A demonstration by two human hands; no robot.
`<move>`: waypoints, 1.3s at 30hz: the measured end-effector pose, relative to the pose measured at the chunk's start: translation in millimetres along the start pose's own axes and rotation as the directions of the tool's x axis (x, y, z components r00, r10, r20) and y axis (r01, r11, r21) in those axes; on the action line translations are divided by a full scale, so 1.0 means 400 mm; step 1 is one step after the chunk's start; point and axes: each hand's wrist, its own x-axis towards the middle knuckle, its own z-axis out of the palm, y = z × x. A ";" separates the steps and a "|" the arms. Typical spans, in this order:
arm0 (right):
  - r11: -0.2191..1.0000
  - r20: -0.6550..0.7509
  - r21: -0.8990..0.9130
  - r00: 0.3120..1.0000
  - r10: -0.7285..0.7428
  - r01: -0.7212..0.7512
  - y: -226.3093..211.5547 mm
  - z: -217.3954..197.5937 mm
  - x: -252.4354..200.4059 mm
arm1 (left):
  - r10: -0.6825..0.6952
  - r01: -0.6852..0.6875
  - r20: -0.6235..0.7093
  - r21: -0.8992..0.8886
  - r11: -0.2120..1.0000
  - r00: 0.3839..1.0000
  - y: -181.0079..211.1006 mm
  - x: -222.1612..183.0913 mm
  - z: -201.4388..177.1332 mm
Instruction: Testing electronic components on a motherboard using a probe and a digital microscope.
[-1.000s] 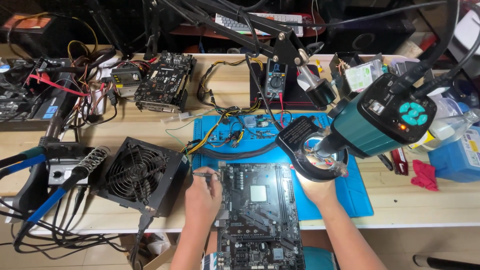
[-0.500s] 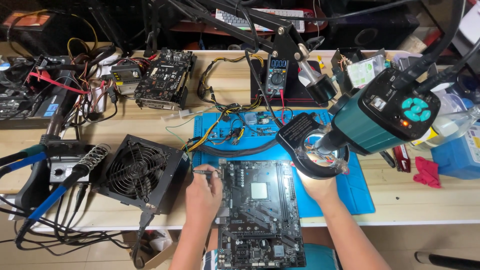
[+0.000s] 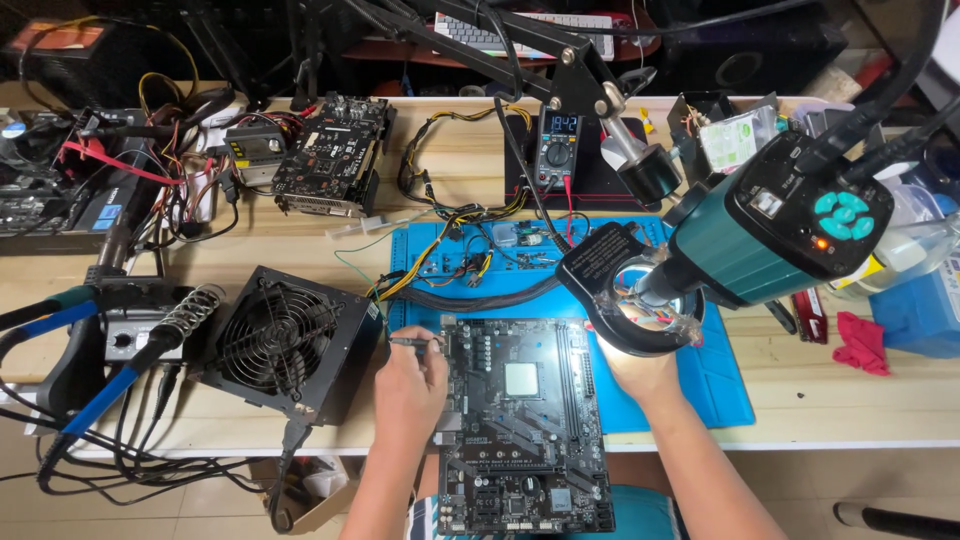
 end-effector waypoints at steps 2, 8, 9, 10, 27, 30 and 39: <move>1.000 0.003 0.006 1.000 0.003 -0.003 -0.001 0.001 0.000 | -0.006 0.006 0.007 0.008 1.000 1.000 0.005 0.000 -0.004; 0.999 0.013 0.026 1.000 0.019 -0.020 -0.006 0.004 0.003 | -0.009 0.009 0.012 -0.002 1.000 1.000 0.000 -0.004 0.006; 0.999 0.016 0.030 1.000 0.023 -0.023 -0.006 0.004 0.003 | 0.034 -0.033 -0.053 0.030 0.999 0.998 -0.002 -0.006 0.014; 0.999 0.018 0.034 1.000 0.026 -0.026 -0.006 0.004 0.004 | 0.081 -0.074 -0.116 0.064 0.995 0.990 -0.005 -0.009 0.022; 0.991 -0.031 0.116 0.997 0.064 -0.060 -0.007 0.004 0.005 | 0.237 -0.211 -0.243 0.127 0.969 0.941 0.003 -0.023 0.020; 0.988 -0.062 0.139 0.995 0.076 -0.067 -0.001 0.000 -0.002 | 0.349 -0.314 -0.303 0.160 0.936 0.887 -0.005 -0.018 0.020; 0.979 -0.129 0.179 0.984 0.125 -0.101 0.019 -0.010 -0.017 | 0.301 -0.298 -0.107 0.050 0.953 0.947 0.209 -0.089 -0.027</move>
